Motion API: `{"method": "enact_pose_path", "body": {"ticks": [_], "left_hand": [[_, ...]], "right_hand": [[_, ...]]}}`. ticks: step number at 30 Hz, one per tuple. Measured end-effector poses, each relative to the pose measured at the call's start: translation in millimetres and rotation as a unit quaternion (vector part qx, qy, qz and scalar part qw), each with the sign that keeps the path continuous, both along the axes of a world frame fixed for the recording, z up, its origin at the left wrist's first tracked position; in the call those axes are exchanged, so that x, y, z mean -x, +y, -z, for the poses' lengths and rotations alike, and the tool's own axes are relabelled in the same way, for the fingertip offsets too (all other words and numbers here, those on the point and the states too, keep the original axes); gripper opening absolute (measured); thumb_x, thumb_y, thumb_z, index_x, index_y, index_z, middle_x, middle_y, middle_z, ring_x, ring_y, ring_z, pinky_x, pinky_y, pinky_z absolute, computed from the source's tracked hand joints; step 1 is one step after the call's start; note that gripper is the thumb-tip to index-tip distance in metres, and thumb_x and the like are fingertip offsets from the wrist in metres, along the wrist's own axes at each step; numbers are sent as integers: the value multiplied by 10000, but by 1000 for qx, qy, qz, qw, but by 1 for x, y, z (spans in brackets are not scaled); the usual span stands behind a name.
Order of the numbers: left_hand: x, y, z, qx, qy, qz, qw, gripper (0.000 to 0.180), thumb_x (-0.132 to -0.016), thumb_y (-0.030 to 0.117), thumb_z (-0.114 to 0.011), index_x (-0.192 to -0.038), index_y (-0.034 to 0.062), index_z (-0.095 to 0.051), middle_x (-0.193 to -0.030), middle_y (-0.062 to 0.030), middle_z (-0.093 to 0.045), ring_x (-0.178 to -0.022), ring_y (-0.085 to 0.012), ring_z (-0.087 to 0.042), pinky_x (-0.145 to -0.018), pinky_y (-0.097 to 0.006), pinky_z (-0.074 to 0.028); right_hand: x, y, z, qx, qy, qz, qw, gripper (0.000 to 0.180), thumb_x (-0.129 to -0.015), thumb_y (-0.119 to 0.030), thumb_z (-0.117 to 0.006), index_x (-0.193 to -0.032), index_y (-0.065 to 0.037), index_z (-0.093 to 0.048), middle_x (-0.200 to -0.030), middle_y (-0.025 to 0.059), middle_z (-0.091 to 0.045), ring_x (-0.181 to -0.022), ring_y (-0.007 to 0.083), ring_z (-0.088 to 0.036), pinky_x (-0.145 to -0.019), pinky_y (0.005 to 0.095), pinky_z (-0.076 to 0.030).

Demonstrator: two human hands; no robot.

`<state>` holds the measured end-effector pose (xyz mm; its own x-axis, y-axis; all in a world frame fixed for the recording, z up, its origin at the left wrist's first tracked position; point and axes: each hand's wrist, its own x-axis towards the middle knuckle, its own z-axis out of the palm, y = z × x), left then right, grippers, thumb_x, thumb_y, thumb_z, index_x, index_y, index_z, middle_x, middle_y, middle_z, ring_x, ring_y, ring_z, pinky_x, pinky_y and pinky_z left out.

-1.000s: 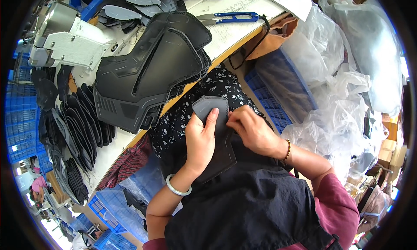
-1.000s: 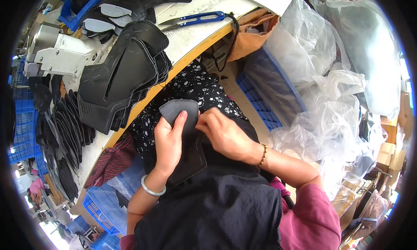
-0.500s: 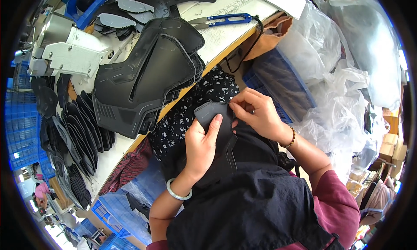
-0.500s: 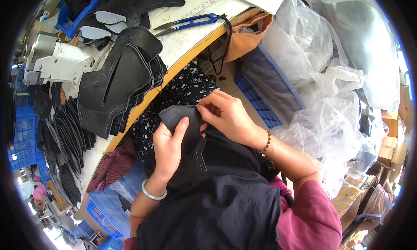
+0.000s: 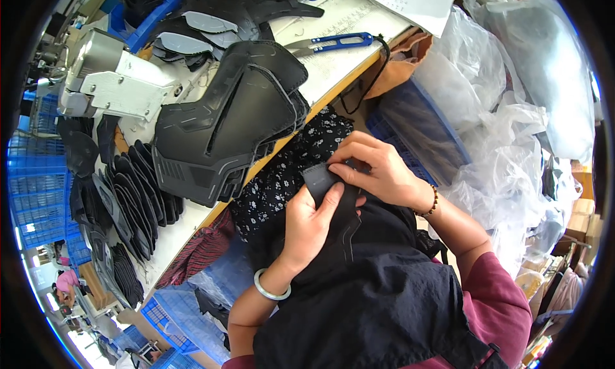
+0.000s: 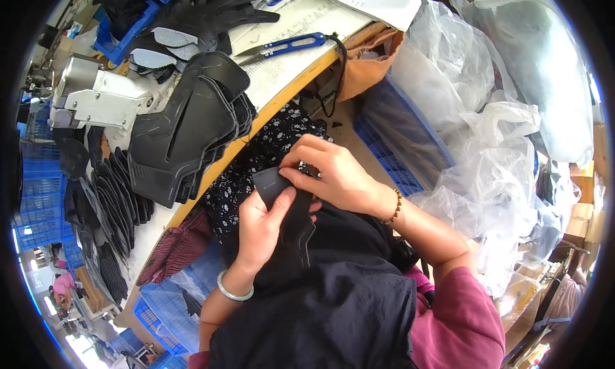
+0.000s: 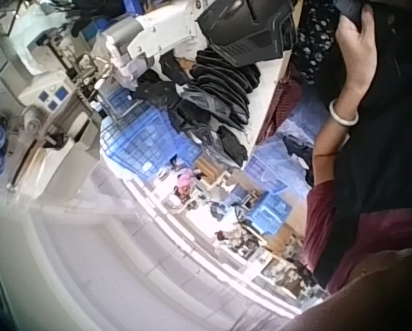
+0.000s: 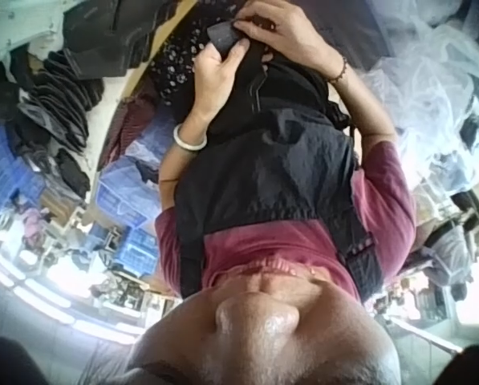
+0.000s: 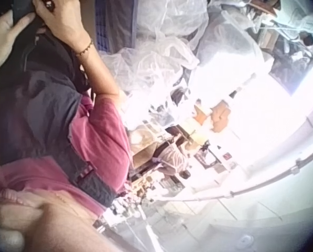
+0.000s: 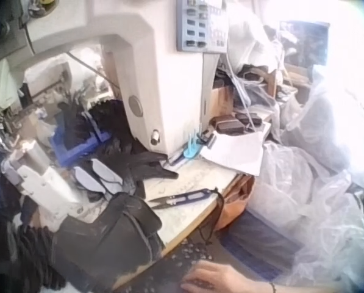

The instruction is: Trimming excess material from black shoe upper components using a hand trimmer.

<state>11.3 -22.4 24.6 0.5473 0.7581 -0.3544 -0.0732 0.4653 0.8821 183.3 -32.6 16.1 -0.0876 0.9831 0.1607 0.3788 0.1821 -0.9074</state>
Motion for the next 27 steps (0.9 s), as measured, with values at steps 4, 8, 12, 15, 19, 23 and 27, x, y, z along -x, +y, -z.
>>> {"method": "enact_pose_path", "body": {"ticks": [4, 8, 12, 15, 19, 23, 27], "left_hand": [[5, -2, -2, -18, 41, 28, 999, 220, -956, 112, -500, -1094, -57, -526, -945, -150, -646, -814, -244, -684, -672, -304, -582], [9, -1, -10, 19, 26, 8, 999, 209, -952, 120, -511, -1054, -60, -542, -937, -147, -646, -808, -246, -684, -660, -300, -581], [15, -2, -11, 0, 19, -16, 1000, 200, -949, 124, -519, -1035, -53, -554, -906, -139, -652, -787, -227, -685, -648, -292, -574], [20, -7, -14, -32, 62, 32, 997, 154, -945, 108, -519, -1012, -28, -545, -780, -88, -643, -672, -169, -663, -599, -265, -544], [55, -25, -81, -108, 112, -50, 987, 288, -875, 86, -635, -1095, -22, -485, -932, -89, -626, -804, -143, -641, -689, -260, -512], [141, -42, -148, -571, 333, -269, 701, 464, -844, 215, -640, -1212, -11, -471, -1220, -161, -500, -1071, -247, -546, -889, -342, -458], [181, 25, -215, -662, 603, -349, 278, 440, -935, 242, -451, -1320, 29, -460, -1167, -146, -557, -926, -208, -577, -815, -306, -470]], "right_hand": [[-2, 6, 4, -86, -91, -28, 992, 139, -759, 11, -651, -877, 4, -580, -830, 88, -550, -676, 197, -577, -578, 281, -474], [-5, 11, -1, -28, -45, 84, 995, 110, -784, -42, -646, -872, -21, -584, -796, 102, -522, -613, 208, -561, -573, 320, -477], [7, 6, -27, 19, -7, -36, 999, 124, -798, -28, -636, -914, -16, -596, -807, 96, -529, -613, 193, -561, -597, 304, -482], [13, 5, -11, -96, -73, 19, 993, 126, -785, -3, -626, -905, -12, -590, -818, 103, -536, -627, 217, -572, -599, 312, -477], [4, 10, -27, 57, -46, 110, 991, 204, -806, -27, -627, -1007, -55, -608, -677, 73, -539, -632, 176, -577, -544, 289, -456], [-8, 13, -35, -81, -200, 128, 968, 313, -789, -97, -683, -1095, -90, -620, -610, 8, -566, -677, 185, -562, -700, 302, -451], [1, 28, -49, -230, -273, 163, 920, 261, -749, -54, -695, -1003, -78, -637, -853, 44, -605, -836, 232, -541, -809, 346, -395]]}}
